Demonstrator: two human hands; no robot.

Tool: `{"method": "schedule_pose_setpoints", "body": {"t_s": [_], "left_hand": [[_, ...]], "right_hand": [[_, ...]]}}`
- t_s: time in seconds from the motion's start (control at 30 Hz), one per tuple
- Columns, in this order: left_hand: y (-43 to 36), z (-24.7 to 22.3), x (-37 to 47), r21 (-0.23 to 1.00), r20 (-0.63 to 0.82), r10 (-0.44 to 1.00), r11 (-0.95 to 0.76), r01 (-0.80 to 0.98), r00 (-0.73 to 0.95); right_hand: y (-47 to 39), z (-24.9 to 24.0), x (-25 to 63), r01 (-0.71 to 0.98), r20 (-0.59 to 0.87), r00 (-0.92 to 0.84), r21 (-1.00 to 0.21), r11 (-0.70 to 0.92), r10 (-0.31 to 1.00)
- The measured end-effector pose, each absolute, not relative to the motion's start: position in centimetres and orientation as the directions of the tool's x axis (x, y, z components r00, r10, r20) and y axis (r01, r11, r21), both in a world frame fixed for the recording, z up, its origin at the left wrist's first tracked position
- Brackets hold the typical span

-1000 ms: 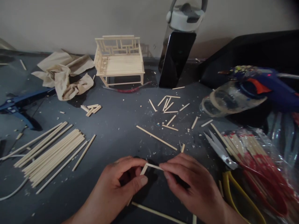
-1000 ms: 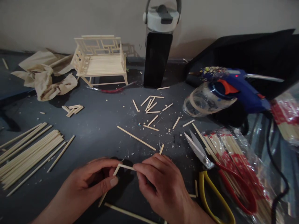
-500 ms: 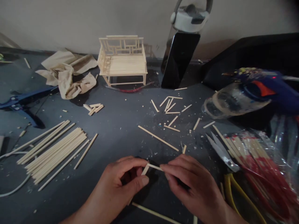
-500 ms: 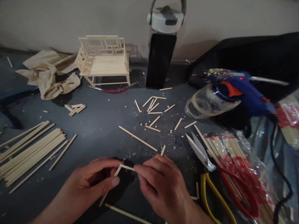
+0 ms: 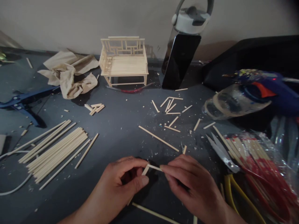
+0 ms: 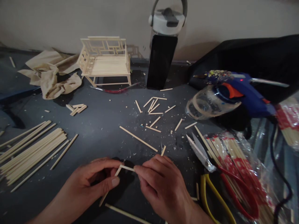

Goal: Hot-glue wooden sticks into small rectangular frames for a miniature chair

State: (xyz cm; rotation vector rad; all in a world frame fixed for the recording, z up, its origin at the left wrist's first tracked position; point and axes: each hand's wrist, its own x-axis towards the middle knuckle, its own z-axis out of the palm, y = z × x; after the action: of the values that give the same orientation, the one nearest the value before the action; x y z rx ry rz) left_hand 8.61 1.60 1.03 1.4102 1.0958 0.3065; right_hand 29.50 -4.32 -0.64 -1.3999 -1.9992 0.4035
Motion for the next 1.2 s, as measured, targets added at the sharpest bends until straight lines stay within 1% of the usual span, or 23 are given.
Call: {"method": "schedule_pose_setpoints", "body": {"t_s": [0.27, 0.4, 0.6, 0.77, 0.97, 1.2], "left_hand": [[1.56, 0.92, 8.57, 0.882, -0.432, 0.742, 0.230, 0.410, 0.513], [1.57, 0.86, 8.50, 0.884, -0.428, 0.743, 0.226, 0.410, 0.514], [1.62, 0.93, 8.55, 0.873, -0.451, 0.730, 0.243, 0.423, 0.513], [1.50, 0.84, 8.43, 0.880, -0.430, 0.737, 0.215, 0.423, 0.521], [1.55, 0.75, 8.38, 0.882, -0.422, 0.743, 0.204, 0.424, 0.520], [1.69, 0.74, 8.38, 0.881, -0.437, 0.737, 0.234, 0.412, 0.515]], "right_hand": [[-4.54, -1.01, 29.56, 0.710, 0.335, -0.232, -0.583, 0.394, 0.913], [-4.67, -1.10, 29.57, 0.719, 0.313, -0.236, -0.580, 0.382, 0.920], [-4.51, -0.92, 29.50, 0.724, 0.335, -0.232, -0.567, 0.392, 0.913], [-4.59, -0.94, 29.52, 0.743, 0.323, -0.231, -0.551, 0.381, 0.918], [-4.59, -0.94, 29.65, 0.724, 0.322, -0.259, -0.559, 0.404, 0.910], [-4.40, -0.70, 29.59, 0.718, 0.333, -0.265, -0.558, 0.416, 0.905]]}}
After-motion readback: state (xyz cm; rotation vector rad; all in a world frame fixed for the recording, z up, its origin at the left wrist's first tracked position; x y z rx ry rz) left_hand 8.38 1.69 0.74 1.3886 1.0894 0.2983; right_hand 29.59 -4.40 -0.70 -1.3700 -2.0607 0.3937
